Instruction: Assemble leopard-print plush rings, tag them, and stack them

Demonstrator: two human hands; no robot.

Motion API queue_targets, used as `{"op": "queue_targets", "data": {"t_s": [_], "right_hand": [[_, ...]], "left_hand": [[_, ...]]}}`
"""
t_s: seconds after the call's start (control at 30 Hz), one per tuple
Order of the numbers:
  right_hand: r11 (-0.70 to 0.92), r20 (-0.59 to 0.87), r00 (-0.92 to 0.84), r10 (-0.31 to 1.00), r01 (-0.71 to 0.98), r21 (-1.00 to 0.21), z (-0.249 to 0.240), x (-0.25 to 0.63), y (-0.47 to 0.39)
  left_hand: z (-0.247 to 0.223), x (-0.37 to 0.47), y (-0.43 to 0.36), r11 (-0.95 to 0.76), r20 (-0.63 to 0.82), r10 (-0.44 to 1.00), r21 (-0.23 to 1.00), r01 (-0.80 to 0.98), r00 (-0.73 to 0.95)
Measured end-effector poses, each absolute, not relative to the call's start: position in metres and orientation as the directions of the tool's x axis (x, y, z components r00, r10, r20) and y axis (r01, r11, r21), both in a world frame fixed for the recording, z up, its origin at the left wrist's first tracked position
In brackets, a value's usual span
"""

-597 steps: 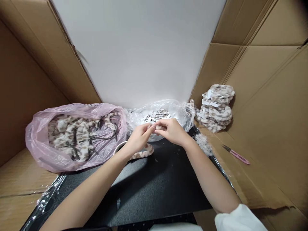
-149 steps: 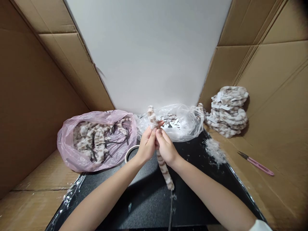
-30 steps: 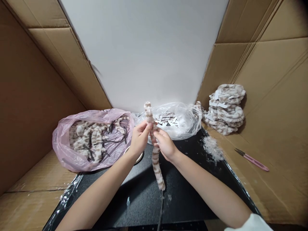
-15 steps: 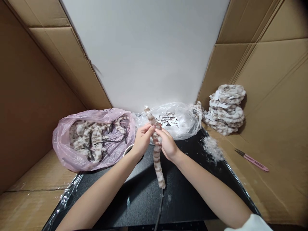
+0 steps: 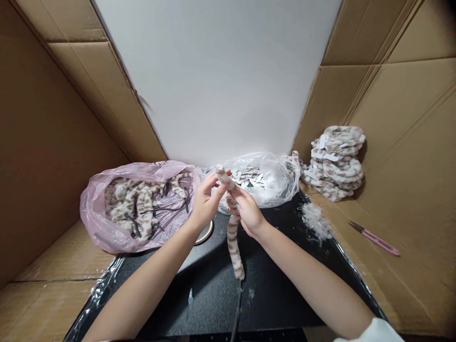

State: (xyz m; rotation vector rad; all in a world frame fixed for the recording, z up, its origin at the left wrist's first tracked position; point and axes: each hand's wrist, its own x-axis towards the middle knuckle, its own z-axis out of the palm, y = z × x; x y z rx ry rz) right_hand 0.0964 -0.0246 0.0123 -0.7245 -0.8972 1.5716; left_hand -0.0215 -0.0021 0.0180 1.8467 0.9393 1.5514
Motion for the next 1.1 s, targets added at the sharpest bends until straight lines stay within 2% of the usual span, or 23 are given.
{"op": "queue_targets", "data": {"t_s": [0.27,0.47,0.57,0.77,1.1], "right_hand": [[-0.109,0.006,-0.226,0.974,-0.493,-0.863,0.002,0.092,-0.024],[-0.074,0.058,-0.25,0.966,-0.487,-0.87,-0.001,0.092,-0.022],[-0.054,0.088,-0.254,0.963,-0.501,-0.864,-0.003,0.091,-0.022],[-0.094,0.037,-0.255,0.966,-0.484,-0.87,0.003,0.094,-0.022],[-0.04,0.07,-0.207,0.976,-0.484,-0.874,0.004,0.098,-0.017]], "left_hand": [[0.013,-0.017,-0.001,-0.438,0.438,0.899,0.899,-0.013,0.025],[0.006,-0.01,0.0,-0.309,0.326,0.945,0.922,-0.235,0.035],[0.006,-0.008,-0.002,-0.296,0.316,0.947,0.924,-0.241,0.05],[0.001,-0.005,-0.002,-0.283,0.307,0.949,0.929,-0.238,0.072],[-0.002,-0.004,-0.002,-0.284,0.323,0.937,0.926,-0.249,0.133]]}}
